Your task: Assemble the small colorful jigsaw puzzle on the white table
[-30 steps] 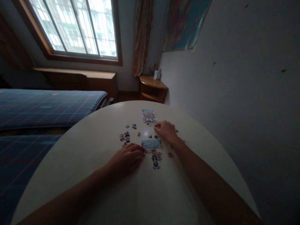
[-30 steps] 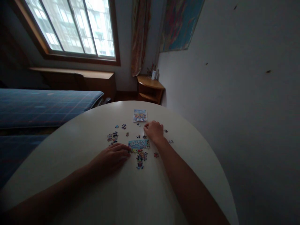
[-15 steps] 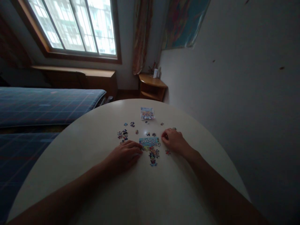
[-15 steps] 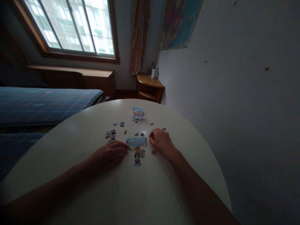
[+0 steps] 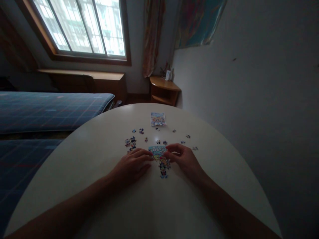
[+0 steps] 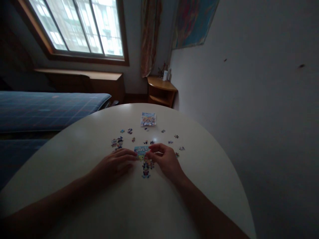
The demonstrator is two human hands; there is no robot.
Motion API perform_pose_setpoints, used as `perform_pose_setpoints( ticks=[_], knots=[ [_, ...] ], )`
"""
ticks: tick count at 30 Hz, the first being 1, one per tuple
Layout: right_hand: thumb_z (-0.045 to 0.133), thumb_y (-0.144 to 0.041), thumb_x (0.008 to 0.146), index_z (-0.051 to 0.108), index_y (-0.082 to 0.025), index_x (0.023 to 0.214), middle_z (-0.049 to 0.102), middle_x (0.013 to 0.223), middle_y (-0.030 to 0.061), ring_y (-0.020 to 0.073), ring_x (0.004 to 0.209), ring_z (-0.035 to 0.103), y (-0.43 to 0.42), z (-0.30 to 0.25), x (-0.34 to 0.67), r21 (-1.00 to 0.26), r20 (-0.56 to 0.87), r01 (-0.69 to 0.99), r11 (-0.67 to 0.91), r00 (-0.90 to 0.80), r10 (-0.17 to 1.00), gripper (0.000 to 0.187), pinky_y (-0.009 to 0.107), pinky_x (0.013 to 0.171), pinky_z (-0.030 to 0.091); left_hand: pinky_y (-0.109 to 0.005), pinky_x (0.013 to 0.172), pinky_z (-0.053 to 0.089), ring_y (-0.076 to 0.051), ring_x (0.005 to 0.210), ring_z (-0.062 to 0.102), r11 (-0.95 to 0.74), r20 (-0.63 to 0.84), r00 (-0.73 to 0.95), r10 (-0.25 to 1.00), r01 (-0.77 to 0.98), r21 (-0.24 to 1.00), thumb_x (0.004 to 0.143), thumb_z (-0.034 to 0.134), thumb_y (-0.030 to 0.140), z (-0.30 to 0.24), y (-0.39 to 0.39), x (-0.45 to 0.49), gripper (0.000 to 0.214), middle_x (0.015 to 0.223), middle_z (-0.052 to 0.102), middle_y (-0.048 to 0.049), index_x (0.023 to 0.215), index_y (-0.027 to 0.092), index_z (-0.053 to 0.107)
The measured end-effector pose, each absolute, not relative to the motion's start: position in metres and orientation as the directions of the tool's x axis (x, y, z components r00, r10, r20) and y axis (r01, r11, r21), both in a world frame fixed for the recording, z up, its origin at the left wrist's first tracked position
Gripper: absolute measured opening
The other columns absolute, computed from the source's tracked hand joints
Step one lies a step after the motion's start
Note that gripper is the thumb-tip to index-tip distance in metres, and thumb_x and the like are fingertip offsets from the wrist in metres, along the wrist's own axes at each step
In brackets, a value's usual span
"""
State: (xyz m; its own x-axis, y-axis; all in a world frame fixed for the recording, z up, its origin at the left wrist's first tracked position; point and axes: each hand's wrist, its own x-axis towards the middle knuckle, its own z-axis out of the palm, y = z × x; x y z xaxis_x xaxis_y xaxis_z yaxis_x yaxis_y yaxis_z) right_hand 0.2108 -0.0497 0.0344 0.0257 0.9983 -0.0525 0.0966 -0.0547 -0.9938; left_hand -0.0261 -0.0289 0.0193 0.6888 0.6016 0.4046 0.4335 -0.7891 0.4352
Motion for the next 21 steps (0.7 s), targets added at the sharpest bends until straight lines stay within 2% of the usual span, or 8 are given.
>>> perform_pose_setpoints(
  ticks=[3, 7, 10, 14, 17, 21],
  knots=[
    [0.085, -0.043, 0.061, 0.066, -0.018, 0.086, 0.07, 0.077, 0.0017, 0.0152, 0.067, 0.068, -0.056, 0.034, 0.193, -0.996, -0.084, -0.043, -0.084, 0.01, 0.996, 0.04, 0.028, 0.062, 0.053, -0.04, 0.092, 0.053, -0.022, 0.103, 0.065, -0.734, 0.418, 0.616, 0.668, 0.453, 0.505, 0.092, 0.06, 0.024, 0.02, -0.035, -0.021, 0.022, 0.11, 0.071, -0.0066, 0.114, 0.023, 0.064],
    [0.088, -0.041, 0.06, 0.064, -0.019, 0.08, 0.066, 0.069, -0.0023, 0.0106, 0.061, 0.062, -0.062, 0.034, 0.179, -0.981, -0.116, -0.148, -0.124, -0.063, 0.991, 0.038, 0.024, 0.057, 0.048, -0.033, 0.083, 0.054, -0.019, 0.089, 0.069, -0.644, 0.413, 0.52, 0.747, 0.414, 0.643, 0.092, 0.062, 0.026, 0.026, -0.045, -0.013, 0.011, 0.096, 0.074, -0.004, 0.099, 0.021, 0.068],
    [0.087, -0.042, 0.062, 0.066, -0.019, 0.082, 0.068, 0.072, -0.0011, 0.0114, 0.062, 0.062, -0.063, 0.032, 0.179, -0.976, -0.131, -0.157, -0.148, -0.114, 0.985, 0.036, 0.024, 0.056, 0.047, -0.029, 0.077, 0.053, -0.017, 0.08, 0.07, -0.547, 0.357, 0.462, 0.812, 0.39, 0.741, 0.091, 0.063, 0.026, 0.031, -0.048, -0.01, 0.009, 0.088, 0.075, -0.0014, 0.094, 0.021, 0.07],
    [0.086, -0.039, 0.064, 0.069, -0.021, 0.089, 0.073, 0.084, 0.0028, 0.0166, 0.078, 0.07, -0.063, 0.03, 0.183, -0.981, -0.099, -0.155, -0.12, -0.136, 0.986, 0.036, 0.03, 0.071, 0.055, -0.026, 0.073, 0.053, -0.015, 0.07, 0.069, -0.435, 0.271, 0.426, 0.863, 0.355, 0.827, 0.09, 0.061, 0.026, 0.036, -0.049, -0.009, 0.013, 0.082, 0.076, -0.001, 0.089, 0.02, 0.073],
    [0.085, -0.036, 0.066, 0.068, -0.021, 0.092, 0.074, 0.088, 0.0035, 0.0175, 0.081, 0.071, -0.064, 0.031, 0.183, -0.984, -0.052, -0.16, -0.074, -0.138, 0.989, 0.034, 0.033, 0.078, 0.057, -0.026, 0.073, 0.053, -0.014, 0.065, 0.067, -0.39, 0.223, 0.43, 0.875, 0.353, 0.85, 0.09, 0.059, 0.027, 0.039, -0.048, -0.009, 0.017, 0.079, 0.076, -0.001, 0.085, 0.02, 0.074],
    [0.08, -0.033, 0.071, 0.065, -0.021, 0.094, 0.073, 0.087, 0.0032, 0.0157, 0.078, 0.07, -0.065, 0.033, 0.182, -0.993, 0.008, -0.12, -0.005, -0.105, 0.994, 0.03, 0.029, 0.069, 0.056, -0.026, 0.073, 0.052, -0.013, 0.064, 0.065, -0.384, 0.199, 0.448, 0.871, 0.37, 0.846, 0.09, 0.055, 0.026, 0.04, -0.049, -0.01, 0.021, 0.077, 0.075, -0.0015, 0.083, 0.019, 0.074]
  ],
)
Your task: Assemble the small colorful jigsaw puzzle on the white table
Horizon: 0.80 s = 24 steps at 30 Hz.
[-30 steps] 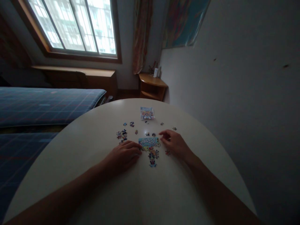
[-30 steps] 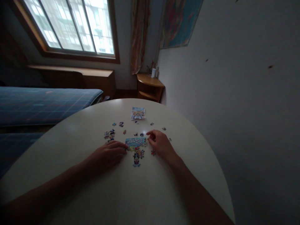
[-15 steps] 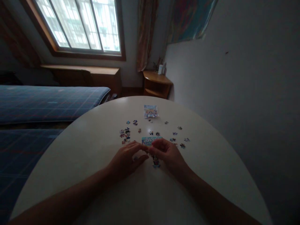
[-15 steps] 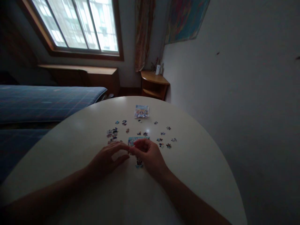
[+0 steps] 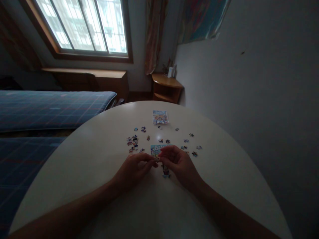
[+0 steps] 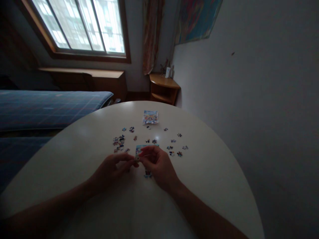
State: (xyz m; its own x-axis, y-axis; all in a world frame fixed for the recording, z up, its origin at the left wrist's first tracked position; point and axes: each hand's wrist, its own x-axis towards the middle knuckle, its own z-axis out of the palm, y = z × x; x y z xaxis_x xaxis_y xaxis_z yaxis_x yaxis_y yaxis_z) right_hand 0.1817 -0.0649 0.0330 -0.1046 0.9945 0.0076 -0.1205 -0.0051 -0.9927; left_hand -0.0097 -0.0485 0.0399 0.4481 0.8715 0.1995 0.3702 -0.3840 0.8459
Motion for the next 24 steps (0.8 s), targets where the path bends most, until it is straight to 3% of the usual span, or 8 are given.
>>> perform_pose_setpoints(
  ticks=[12, 24],
  knots=[
    [0.075, -0.025, 0.076, 0.063, -0.023, 0.098, 0.069, 0.086, -0.0011, 0.0104, 0.068, 0.067, -0.0649, 0.0305, 0.1811, -0.992, 0.078, -0.104, 0.066, -0.112, 0.991, 0.025, 0.023, 0.062, 0.053, -0.026, 0.071, 0.05, -0.016, 0.074, 0.063, -0.406, 0.112, 0.579, 0.808, 0.408, 0.818, 0.089, 0.055, 0.029, 0.0354, -0.0513, -0.0093, 0.024, 0.084, 0.068, -0.0067, 0.078, 0.017, 0.073],
    [0.073, -0.023, 0.078, 0.064, -0.024, 0.114, 0.069, 0.105, 0.0047, 0.0111, 0.073, 0.067, -0.069, 0.0307, 0.1837, -0.996, 0.09, -0.011, 0.091, -0.258, 0.962, 0.037, 0.023, 0.061, 0.053, -0.024, 0.065, 0.046, -0.014, 0.068, 0.062, -0.388, 0.202, 0.467, 0.861, 0.346, 0.854, 0.093, 0.048, 0.033, 0.0336, -0.0464, -0.0113, 0.029, 0.073, 0.068, -0.0035, 0.076, 0.017, 0.065]
  ],
)
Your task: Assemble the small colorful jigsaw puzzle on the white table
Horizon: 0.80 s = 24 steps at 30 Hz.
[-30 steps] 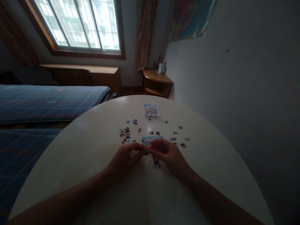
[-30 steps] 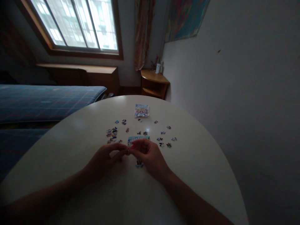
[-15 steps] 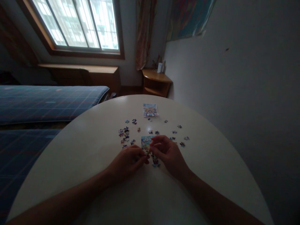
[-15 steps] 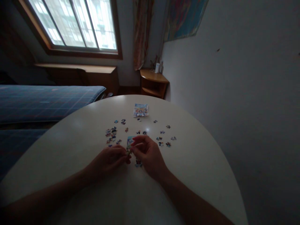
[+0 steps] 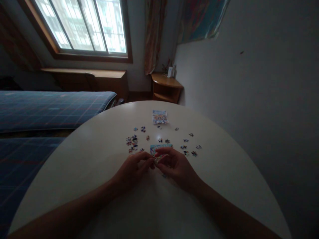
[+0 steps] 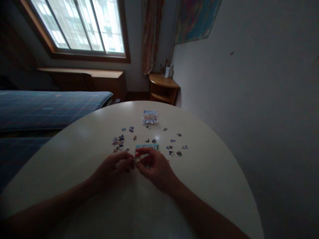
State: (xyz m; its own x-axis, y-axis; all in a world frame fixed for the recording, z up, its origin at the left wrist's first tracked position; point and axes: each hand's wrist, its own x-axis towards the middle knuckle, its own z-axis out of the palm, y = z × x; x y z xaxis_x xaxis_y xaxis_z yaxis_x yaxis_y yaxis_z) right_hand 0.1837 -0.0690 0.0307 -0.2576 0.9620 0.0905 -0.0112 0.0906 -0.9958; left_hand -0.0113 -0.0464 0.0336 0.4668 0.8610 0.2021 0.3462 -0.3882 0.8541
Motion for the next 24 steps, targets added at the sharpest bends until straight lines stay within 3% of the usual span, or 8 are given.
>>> perform_pose_setpoints(
  ticks=[8, 13, 15, 19, 24],
  knots=[
    [0.066, -0.019, 0.084, 0.074, -0.025, 0.104, 0.071, 0.094, 0.0034, 0.0148, 0.079, 0.068, -0.07, 0.039, 0.186, -0.906, 0.217, 0.286, 0.311, -0.316, 0.923, 0.023, 0.031, 0.074, 0.054, -0.021, 0.059, 0.045, -0.012, 0.06, 0.059, -0.338, 0.152, 0.446, 0.882, 0.375, 0.863, 0.094, 0.049, 0.04, 0.039, -0.048, -0.009, 0.036, 0.063, 0.064, -0.0011, 0.071, 0.016, 0.063],
    [0.07, -0.024, 0.084, 0.073, -0.027, 0.108, 0.074, 0.091, 0.0022, 0.0171, 0.082, 0.068, -0.068, 0.044, 0.196, -0.827, 0.234, 0.421, 0.372, -0.344, 0.909, 0.024, 0.032, 0.078, 0.053, -0.024, 0.063, 0.05, -0.013, 0.062, 0.061, -0.359, 0.146, 0.455, 0.878, 0.427, 0.83, 0.096, 0.047, 0.04, 0.034, -0.045, -0.012, 0.039, 0.067, 0.066, -0.0027, 0.071, 0.016, 0.064],
    [0.071, -0.026, 0.084, 0.073, -0.028, 0.11, 0.074, 0.092, 0.0027, 0.0184, 0.084, 0.068, -0.064, 0.048, 0.209, -0.772, 0.268, 0.492, 0.402, -0.322, 0.908, 0.026, 0.035, 0.081, 0.053, -0.03, 0.073, 0.053, -0.017, 0.074, 0.065, -0.455, 0.221, 0.479, 0.85, 0.453, 0.766, 0.097, 0.046, 0.036, 0.032, -0.044, -0.014, 0.033, 0.078, 0.069, -0.0055, 0.082, 0.017, 0.068],
    [0.072, -0.024, 0.083, 0.073, -0.026, 0.107, 0.073, 0.099, 0.0053, 0.0218, 0.093, 0.067, -0.051, 0.051, 0.239, -0.668, 0.276, 0.629, 0.399, -0.288, 0.917, 0.023, 0.04, 0.088, 0.05, -0.043, 0.102, 0.047, -0.023, 0.116, 0.058, -0.713, 0.346, 0.659, 0.667, 0.432, 0.551, 0.097, 0.052, 0.028, 0.028, -0.045, -0.018, 0.027, 0.123, 0.066, -0.0095, 0.121, 0.021, 0.063],
    [0.074, -0.019, 0.08, 0.074, -0.025, 0.106, 0.071, 0.105, 0.0073, 0.0237, 0.102, 0.062, -0.042, 0.038, 0.252, -0.566, 0.247, 0.711, 0.418, -0.338, 0.908, 0.026, 0.043, 0.092, 0.047, -0.053, 0.113, 0.037, -0.029, 0.14, 0.037, -0.835, 0.256, 0.816, 0.518, 0.418, 0.358, 0.092, 0.059, 0.028, 0.022, -0.047, -0.02, 0.051, 0.152, 0.045, -0.0072, 0.142, 0.027, 0.046]
  ],
)
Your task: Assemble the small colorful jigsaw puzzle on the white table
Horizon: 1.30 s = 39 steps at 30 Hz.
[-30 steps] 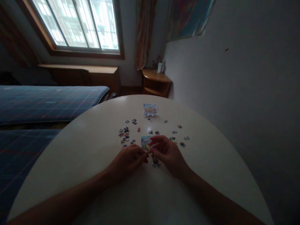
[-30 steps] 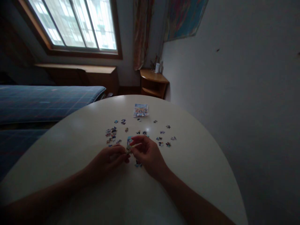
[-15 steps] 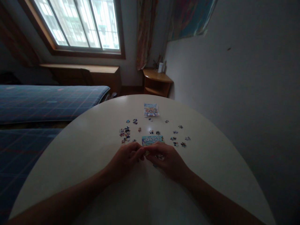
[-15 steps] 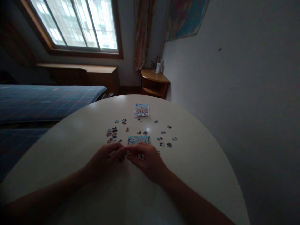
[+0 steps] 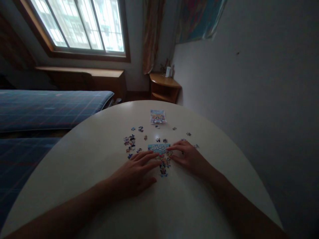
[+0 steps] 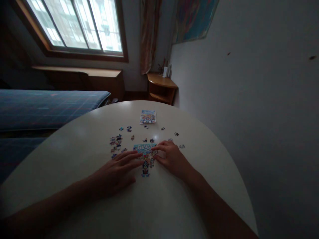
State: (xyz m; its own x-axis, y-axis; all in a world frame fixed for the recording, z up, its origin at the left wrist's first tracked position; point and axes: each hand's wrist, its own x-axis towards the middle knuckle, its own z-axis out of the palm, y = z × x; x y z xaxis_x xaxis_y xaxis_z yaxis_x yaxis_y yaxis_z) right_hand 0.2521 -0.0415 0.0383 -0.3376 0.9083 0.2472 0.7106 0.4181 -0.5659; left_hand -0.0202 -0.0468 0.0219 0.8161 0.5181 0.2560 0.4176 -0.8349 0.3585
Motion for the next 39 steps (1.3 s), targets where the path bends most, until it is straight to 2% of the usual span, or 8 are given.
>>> perform_pose_setpoints(
  ticks=[6, 23, 29, 39],
  knots=[
    [0.073, -0.021, 0.082, 0.073, -0.026, 0.109, 0.068, 0.11, 0.0083, 0.0251, 0.106, 0.059, -0.042, 0.029, 0.245, -0.515, 0.254, 0.754, 0.408, -0.321, 0.912, 0.027, 0.047, 0.097, 0.043, -0.055, 0.117, 0.03, -0.031, 0.142, 0.037, -0.844, 0.189, 0.849, 0.493, 0.414, 0.341, 0.093, 0.058, 0.032, 0.023, -0.047, -0.021, 0.049, 0.157, 0.038, -0.0052, 0.141, 0.029, 0.048],
    [0.069, -0.024, 0.084, 0.073, -0.026, 0.11, 0.068, 0.114, 0.0085, 0.0264, 0.11, 0.058, -0.045, 0.031, 0.242, -0.48, 0.216, 0.786, 0.39, -0.325, 0.921, 0.027, 0.048, 0.097, 0.04, -0.054, 0.116, 0.031, -0.03, 0.141, 0.038, -0.841, 0.176, 0.855, 0.488, 0.407, 0.357, 0.095, 0.056, 0.031, 0.024, -0.046, -0.021, 0.047, 0.157, 0.038, -0.0054, 0.141, 0.029, 0.048],
    [0.069, -0.022, 0.085, 0.076, -0.029, 0.101, 0.07, 0.108, 0.0065, 0.0248, 0.104, 0.061, -0.044, 0.03, 0.243, -0.442, 0.254, 0.787, 0.431, -0.352, 0.901, 0.019, 0.045, 0.093, 0.041, -0.053, 0.116, 0.031, -0.03, 0.141, 0.039, -0.843, 0.197, 0.851, 0.487, 0.399, 0.361, 0.094, 0.057, 0.032, 0.022, -0.046, -0.022, 0.047, 0.156, 0.04, -0.0056, 0.141, 0.03, 0.049],
    [0.069, -0.017, 0.085, 0.077, -0.031, 0.097, 0.071, 0.101, 0.0044, 0.0221, 0.096, 0.063, -0.041, 0.026, 0.242, -0.391, 0.297, 0.782, 0.485, -0.391, 0.871, 0.02, 0.041, 0.089, 0.041, -0.054, 0.116, 0.031, -0.03, 0.141, 0.037, -0.848, 0.155, 0.861, 0.485, 0.419, 0.324, 0.096, 0.053, 0.034, 0.022, -0.045, -0.021, 0.046, 0.158, 0.037, -0.0049, 0.142, 0.028, 0.048]
  ],
)
